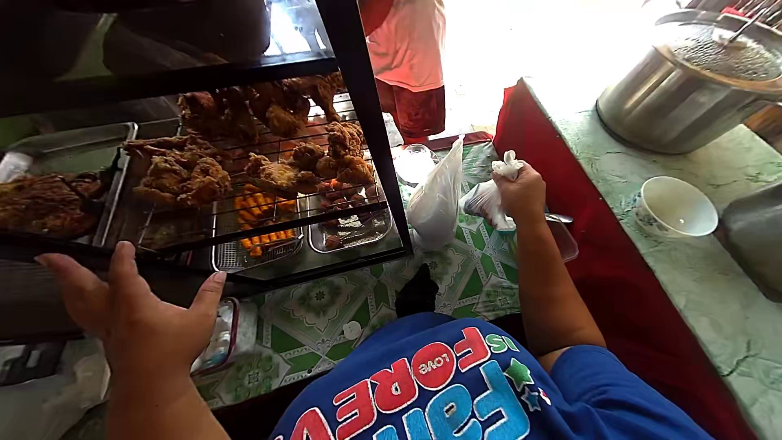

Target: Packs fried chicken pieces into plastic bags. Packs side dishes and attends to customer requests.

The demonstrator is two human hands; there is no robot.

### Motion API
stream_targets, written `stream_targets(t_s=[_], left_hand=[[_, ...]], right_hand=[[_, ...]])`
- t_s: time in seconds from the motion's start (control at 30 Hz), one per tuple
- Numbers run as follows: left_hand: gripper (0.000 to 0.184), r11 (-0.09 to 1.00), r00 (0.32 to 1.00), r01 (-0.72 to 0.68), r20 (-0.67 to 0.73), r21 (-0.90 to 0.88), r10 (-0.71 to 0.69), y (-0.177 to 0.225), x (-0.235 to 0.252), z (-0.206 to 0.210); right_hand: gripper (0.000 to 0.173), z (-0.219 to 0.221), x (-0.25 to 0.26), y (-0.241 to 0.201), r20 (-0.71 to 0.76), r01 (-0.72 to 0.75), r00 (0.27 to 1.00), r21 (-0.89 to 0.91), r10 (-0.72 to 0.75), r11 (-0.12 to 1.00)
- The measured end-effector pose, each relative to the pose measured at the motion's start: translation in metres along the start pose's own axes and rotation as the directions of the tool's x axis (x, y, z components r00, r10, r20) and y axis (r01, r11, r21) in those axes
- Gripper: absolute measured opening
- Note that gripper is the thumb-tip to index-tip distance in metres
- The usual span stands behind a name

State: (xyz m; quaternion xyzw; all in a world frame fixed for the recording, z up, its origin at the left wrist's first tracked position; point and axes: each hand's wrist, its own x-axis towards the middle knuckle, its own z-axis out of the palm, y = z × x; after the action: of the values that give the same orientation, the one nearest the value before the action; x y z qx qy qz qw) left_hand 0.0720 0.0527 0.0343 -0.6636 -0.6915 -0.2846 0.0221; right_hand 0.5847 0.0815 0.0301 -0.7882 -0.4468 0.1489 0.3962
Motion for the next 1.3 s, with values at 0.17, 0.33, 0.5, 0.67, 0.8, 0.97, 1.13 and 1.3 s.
stream_targets(t_s=[0.17,0.33,0.5,0.67,0.8,0.97,1.13,1.3], left_hand=[[0.097,1.000,1.000,0.027,0.005,-0.012,-0.027,0.003,0.001,0.004],[0.098,0.999,0.999,0.050,-0.018,0.011,-0.050,0.004,0.002,0.008],[0.062,0.963,0.973,-0.225,-0.080,-0.147,0.215,0.042,-0.020,0.020],[0.030,0.786,0.767,-0.278,0.366,-0.552,0.528,0.117,-0.049,0.070],[0.058,0.717,0.555,-0.131,0.549,-0.684,0.625,0.161,-0.055,0.101],[0.064,0.612,0.455,0.099,0.582,-0.785,0.674,0.168,-0.052,0.108],[0.032,0.617,0.499,0.168,0.607,-0.768,0.619,0.155,-0.048,0.099],[0.044,0.706,0.442,-0.060,0.615,-0.706,0.653,0.148,-0.057,0.104]], right_hand=[[0.032,0.016,-0.016,0.009,0.146,-0.031,0.988,-0.116,0.048,0.993],[0.033,0.014,-0.032,0.019,0.256,-0.050,0.962,-0.164,0.091,0.985],[0.020,-0.015,-0.053,0.019,0.337,0.111,0.933,0.055,-0.123,0.992],[0.014,-0.042,-0.072,-0.005,0.471,0.231,0.796,0.343,-0.379,0.911],[0.016,-0.033,-0.093,-0.016,0.500,0.244,0.666,0.555,-0.554,0.795],[0.012,-0.016,-0.108,-0.018,0.405,0.259,0.597,0.719,-0.692,0.644],[0.012,-0.004,-0.117,-0.005,0.427,0.231,0.619,0.704,-0.660,0.672],[0.014,-0.004,-0.116,-0.002,0.525,0.257,0.622,0.563,-0.581,0.785]])
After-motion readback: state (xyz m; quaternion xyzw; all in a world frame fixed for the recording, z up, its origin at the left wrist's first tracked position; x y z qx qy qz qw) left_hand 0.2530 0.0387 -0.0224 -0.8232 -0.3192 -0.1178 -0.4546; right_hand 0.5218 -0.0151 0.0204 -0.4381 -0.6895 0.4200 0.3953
